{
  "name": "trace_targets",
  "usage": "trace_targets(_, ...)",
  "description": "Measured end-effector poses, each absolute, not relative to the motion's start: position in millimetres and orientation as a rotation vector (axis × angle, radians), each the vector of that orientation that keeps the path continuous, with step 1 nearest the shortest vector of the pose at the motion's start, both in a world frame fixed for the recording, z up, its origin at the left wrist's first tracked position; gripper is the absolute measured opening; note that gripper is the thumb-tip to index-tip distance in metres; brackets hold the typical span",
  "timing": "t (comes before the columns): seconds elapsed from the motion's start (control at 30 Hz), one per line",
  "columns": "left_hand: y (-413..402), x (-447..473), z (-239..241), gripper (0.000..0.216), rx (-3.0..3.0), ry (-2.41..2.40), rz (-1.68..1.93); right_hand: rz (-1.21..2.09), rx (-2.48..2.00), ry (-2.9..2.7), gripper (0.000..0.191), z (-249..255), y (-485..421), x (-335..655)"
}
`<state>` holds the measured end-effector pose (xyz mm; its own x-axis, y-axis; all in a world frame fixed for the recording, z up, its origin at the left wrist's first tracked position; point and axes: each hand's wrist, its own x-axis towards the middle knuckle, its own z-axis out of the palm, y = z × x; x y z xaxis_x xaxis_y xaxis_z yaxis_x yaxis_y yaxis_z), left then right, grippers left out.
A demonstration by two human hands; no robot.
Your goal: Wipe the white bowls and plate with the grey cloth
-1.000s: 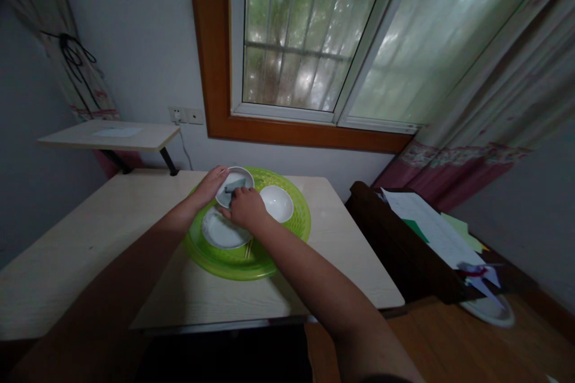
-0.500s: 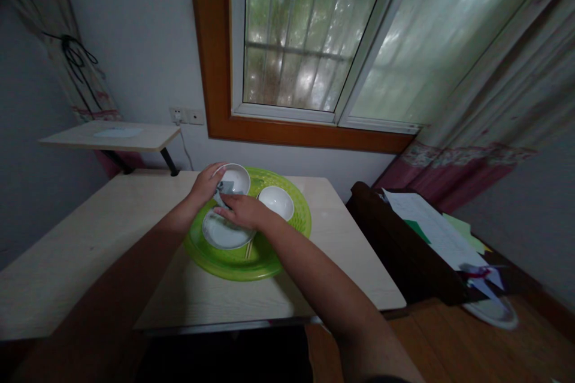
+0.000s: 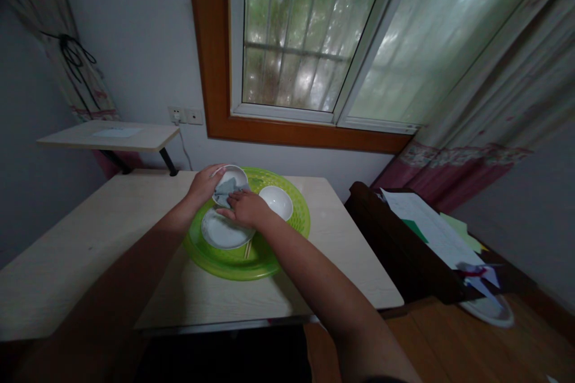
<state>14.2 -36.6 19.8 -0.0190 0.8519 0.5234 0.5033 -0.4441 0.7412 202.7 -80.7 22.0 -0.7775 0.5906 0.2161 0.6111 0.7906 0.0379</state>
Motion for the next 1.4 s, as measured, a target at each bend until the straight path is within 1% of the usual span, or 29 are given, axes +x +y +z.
trace_targets(0.17,-36,12,21,0.044,1.925,1.491,1.446,0.267,-0.836,-2.766,0.061,32,-89,200)
trace_targets(0.27,-35,11,19,0.047,1.845,1.473,1.505,0.377,-0.816,-2.736,0.056,36,-89,200)
trace_targets(0.37,-34,11,18,0.048,1.802,1.484,1.535,0.323,-0.860,-2.737,0.056,35,-86,201)
trace_targets(0.6,-32,12,16,0.046,1.851,1.468,1.512,-0.206,-1.025,-2.713,0.055,27,-76,206)
trace_targets(0.7,-30,12,15,0.045,1.858,1.473,1.507,-0.312,-1.062,-2.665,0.057,25,-76,207)
trace_targets(0.8,-30,11,15,0.047,1.857,1.479,1.509,-0.265,-1.005,-2.716,0.061,25,-80,204)
trace_targets(0.93,-31,10,16,0.046,1.862,1.526,1.472,0.048,-0.913,-2.789,0.063,30,-87,201)
trace_targets(1.03,-33,10,17,0.046,1.835,1.540,1.476,0.340,-0.852,-2.730,0.056,37,-90,200)
trace_targets(1.13,-33,10,17,0.046,1.793,1.527,1.492,0.513,-0.785,-2.655,0.049,41,-90,201)
trace_targets(1.2,-34,10,17,0.046,1.794,1.523,1.491,0.540,-0.784,-2.650,0.050,41,-89,201)
trace_targets(1.27,-33,10,16,0.046,1.812,1.526,1.492,0.495,-0.816,-2.678,0.052,40,-88,201)
trace_targets(1.4,-29,10,13,0.045,1.823,1.537,1.504,0.232,-0.897,-2.745,0.055,36,-82,204)
